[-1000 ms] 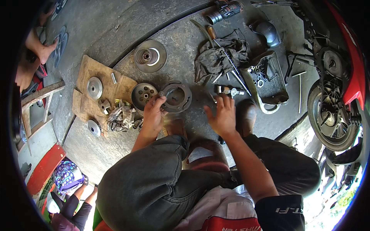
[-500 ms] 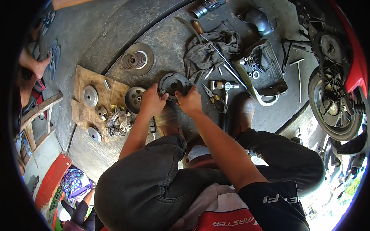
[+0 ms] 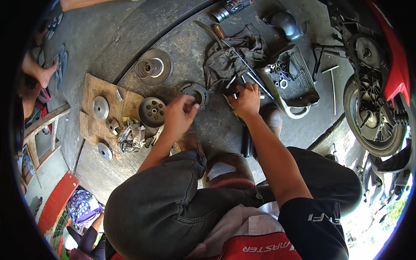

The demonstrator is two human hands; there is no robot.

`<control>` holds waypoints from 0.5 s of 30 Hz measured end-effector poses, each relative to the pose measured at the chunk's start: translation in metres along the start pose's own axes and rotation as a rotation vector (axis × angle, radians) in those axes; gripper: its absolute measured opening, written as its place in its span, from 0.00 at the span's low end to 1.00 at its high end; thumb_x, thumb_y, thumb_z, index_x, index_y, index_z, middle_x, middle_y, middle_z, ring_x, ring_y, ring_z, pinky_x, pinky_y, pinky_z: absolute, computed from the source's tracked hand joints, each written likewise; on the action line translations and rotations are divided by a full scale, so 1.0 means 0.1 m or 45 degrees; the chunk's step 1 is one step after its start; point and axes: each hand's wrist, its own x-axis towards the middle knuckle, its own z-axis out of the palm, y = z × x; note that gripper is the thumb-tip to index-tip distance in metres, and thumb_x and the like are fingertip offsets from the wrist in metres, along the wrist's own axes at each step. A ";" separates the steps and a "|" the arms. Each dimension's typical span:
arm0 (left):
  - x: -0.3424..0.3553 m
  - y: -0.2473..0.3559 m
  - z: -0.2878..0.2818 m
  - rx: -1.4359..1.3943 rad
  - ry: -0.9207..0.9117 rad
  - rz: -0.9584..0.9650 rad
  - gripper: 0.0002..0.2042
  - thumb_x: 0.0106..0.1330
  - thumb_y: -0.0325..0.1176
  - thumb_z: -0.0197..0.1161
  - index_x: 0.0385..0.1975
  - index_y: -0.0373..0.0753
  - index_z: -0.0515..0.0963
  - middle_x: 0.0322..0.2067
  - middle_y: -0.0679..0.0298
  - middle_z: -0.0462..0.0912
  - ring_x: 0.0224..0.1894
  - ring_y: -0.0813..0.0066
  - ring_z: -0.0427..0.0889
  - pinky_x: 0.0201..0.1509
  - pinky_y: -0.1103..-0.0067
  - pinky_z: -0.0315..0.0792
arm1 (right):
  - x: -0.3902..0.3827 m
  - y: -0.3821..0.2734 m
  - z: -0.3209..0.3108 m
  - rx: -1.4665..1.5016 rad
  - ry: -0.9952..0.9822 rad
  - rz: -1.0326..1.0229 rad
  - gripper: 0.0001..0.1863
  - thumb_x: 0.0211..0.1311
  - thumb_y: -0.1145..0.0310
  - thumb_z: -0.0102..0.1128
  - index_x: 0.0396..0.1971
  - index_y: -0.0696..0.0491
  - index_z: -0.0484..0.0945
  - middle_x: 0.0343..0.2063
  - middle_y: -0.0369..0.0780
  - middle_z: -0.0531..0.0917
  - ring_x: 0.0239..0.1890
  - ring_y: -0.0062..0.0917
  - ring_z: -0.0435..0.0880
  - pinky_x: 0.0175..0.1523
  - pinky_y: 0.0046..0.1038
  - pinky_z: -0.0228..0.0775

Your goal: Repairing and reassembling a motorcycle clutch or CVT component.

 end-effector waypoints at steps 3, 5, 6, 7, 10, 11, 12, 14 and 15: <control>-0.02 0.13 0.14 -0.220 -0.027 0.048 0.17 0.63 0.31 0.76 0.51 0.38 0.82 0.45 0.55 0.87 0.39 0.66 0.90 0.39 0.72 0.83 | -0.06 -0.17 -0.07 0.478 -0.086 0.082 0.16 0.61 0.58 0.75 0.44 0.51 0.88 0.38 0.39 0.86 0.41 0.33 0.82 0.49 0.34 0.74; -0.02 0.18 0.20 -0.421 -0.034 0.120 0.20 0.61 0.30 0.78 0.54 0.38 0.84 0.47 0.55 0.88 0.43 0.62 0.90 0.44 0.70 0.83 | -0.20 -0.32 -0.12 1.195 -0.277 0.312 0.14 0.64 0.59 0.73 0.42 0.52 0.88 0.34 0.36 0.85 0.36 0.27 0.81 0.45 0.29 0.72; -0.02 0.18 0.20 -0.409 -0.024 0.090 0.20 0.61 0.30 0.78 0.54 0.38 0.84 0.47 0.55 0.88 0.43 0.62 0.90 0.44 0.70 0.83 | -0.28 -0.40 -0.14 1.860 -0.468 0.600 0.12 0.67 0.59 0.72 0.40 0.53 0.88 0.30 0.34 0.85 0.32 0.22 0.80 0.40 0.24 0.70; 0.00 0.17 0.20 -0.349 0.037 0.257 0.20 0.60 0.30 0.79 0.53 0.38 0.85 0.47 0.56 0.88 0.43 0.62 0.90 0.45 0.70 0.83 | -0.34 -0.48 -0.15 1.857 -0.472 0.638 0.12 0.67 0.59 0.72 0.40 0.53 0.88 0.30 0.34 0.85 0.32 0.22 0.80 0.40 0.24 0.70; 0.06 0.09 0.12 -0.294 0.087 0.409 0.19 0.57 0.29 0.80 0.49 0.37 0.86 0.45 0.56 0.89 0.44 0.61 0.90 0.46 0.71 0.82 | -0.39 -0.57 -0.12 2.246 -0.699 0.691 0.12 0.72 0.60 0.68 0.41 0.55 0.88 0.29 0.31 0.83 0.32 0.14 0.76 0.38 0.18 0.65; 0.07 0.06 0.09 -0.297 0.082 0.382 0.18 0.56 0.29 0.81 0.47 0.37 0.87 0.44 0.56 0.89 0.43 0.61 0.90 0.47 0.72 0.82 | -0.38 -0.55 -0.09 1.991 -0.739 0.676 0.14 0.72 0.59 0.69 0.44 0.55 0.87 0.30 0.33 0.83 0.32 0.16 0.77 0.38 0.21 0.67; 0.09 0.03 0.07 -0.293 0.084 0.379 0.18 0.56 0.29 0.81 0.47 0.37 0.87 0.44 0.56 0.89 0.43 0.61 0.90 0.47 0.72 0.82 | -0.35 -0.50 -0.06 1.787 -0.770 0.579 0.15 0.71 0.59 0.69 0.46 0.56 0.86 0.30 0.36 0.83 0.32 0.18 0.78 0.38 0.23 0.69; 0.15 -0.03 0.03 -0.128 0.268 0.358 0.16 0.56 0.28 0.81 0.44 0.36 0.87 0.41 0.56 0.89 0.41 0.62 0.90 0.45 0.72 0.82 | -0.29 -0.33 0.01 1.044 -0.564 0.344 0.17 0.71 0.58 0.68 0.46 0.58 0.83 0.32 0.44 0.83 0.35 0.32 0.82 0.40 0.33 0.74; 0.19 -0.05 0.02 -0.134 0.285 0.275 0.15 0.57 0.28 0.80 0.43 0.36 0.86 0.39 0.56 0.88 0.38 0.62 0.89 0.43 0.72 0.81 | -0.28 -0.21 0.03 0.737 -0.116 0.199 0.18 0.70 0.58 0.68 0.46 0.58 0.80 0.34 0.48 0.83 0.39 0.40 0.83 0.43 0.39 0.76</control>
